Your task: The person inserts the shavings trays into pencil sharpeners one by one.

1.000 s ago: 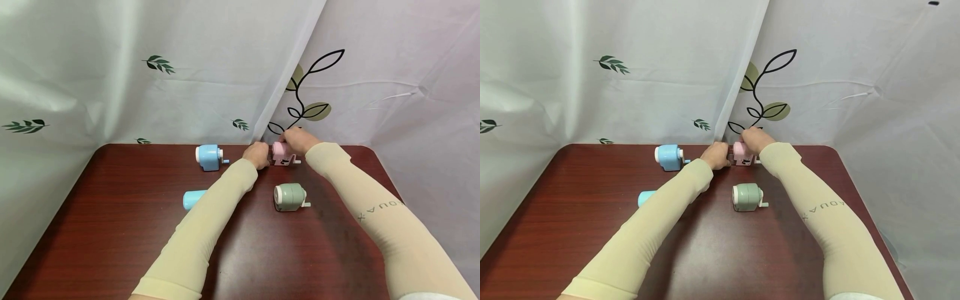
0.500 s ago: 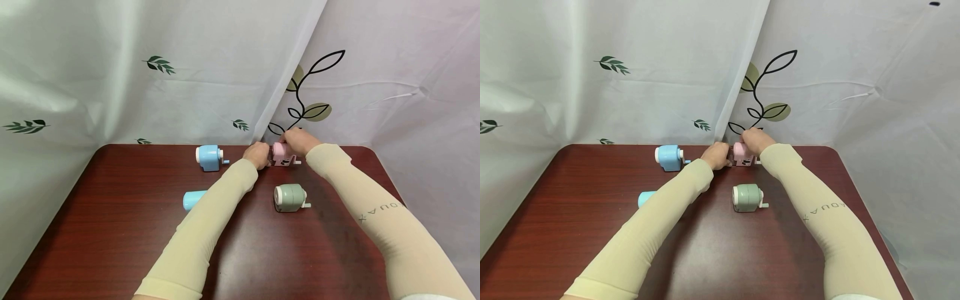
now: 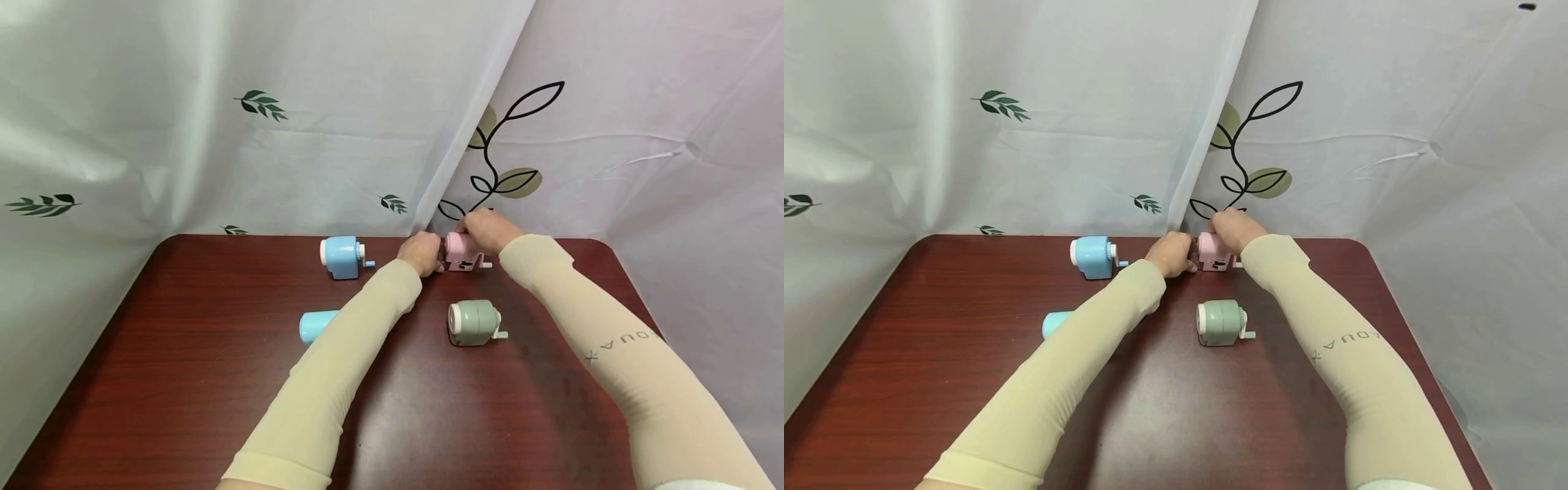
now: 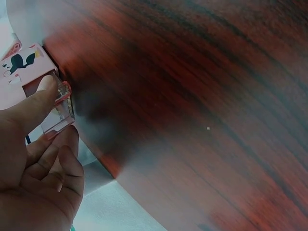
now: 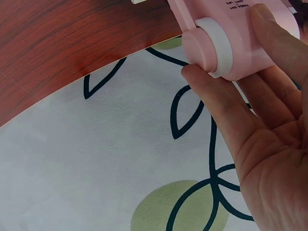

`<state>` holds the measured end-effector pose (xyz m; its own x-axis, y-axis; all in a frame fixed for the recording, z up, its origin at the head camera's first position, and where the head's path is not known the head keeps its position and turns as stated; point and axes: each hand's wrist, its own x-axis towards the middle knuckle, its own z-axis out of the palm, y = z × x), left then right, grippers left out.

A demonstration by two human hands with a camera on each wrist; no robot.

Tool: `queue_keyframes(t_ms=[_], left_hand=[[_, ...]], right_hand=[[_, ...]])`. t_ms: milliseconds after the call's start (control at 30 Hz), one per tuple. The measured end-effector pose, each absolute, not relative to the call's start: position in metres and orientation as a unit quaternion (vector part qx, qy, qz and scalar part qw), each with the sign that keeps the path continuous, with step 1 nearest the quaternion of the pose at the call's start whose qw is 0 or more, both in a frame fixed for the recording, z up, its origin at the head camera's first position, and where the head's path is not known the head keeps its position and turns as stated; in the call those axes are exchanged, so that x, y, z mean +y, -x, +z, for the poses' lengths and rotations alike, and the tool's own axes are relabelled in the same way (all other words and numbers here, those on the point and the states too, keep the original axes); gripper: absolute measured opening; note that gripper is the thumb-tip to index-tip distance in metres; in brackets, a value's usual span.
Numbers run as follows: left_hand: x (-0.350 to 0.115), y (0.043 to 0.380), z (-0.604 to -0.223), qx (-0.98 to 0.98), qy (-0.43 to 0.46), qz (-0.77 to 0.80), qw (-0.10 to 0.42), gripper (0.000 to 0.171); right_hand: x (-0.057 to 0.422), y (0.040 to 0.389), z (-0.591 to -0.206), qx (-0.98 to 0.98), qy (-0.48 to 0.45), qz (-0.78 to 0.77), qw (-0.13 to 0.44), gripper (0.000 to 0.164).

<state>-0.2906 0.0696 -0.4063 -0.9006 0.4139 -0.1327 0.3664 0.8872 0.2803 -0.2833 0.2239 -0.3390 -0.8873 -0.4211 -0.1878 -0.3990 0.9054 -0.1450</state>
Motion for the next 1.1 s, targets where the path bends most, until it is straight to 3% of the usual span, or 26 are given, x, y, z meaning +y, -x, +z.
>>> queue_keyframes(t_ms=[1100], left_hand=[[0.0738,0.2885,-0.4044,0.965,-0.179,0.16,0.102,0.042]], right_hand=[[0.223,0.282,-0.3381,0.97,0.21,-0.053,0.11,0.025]])
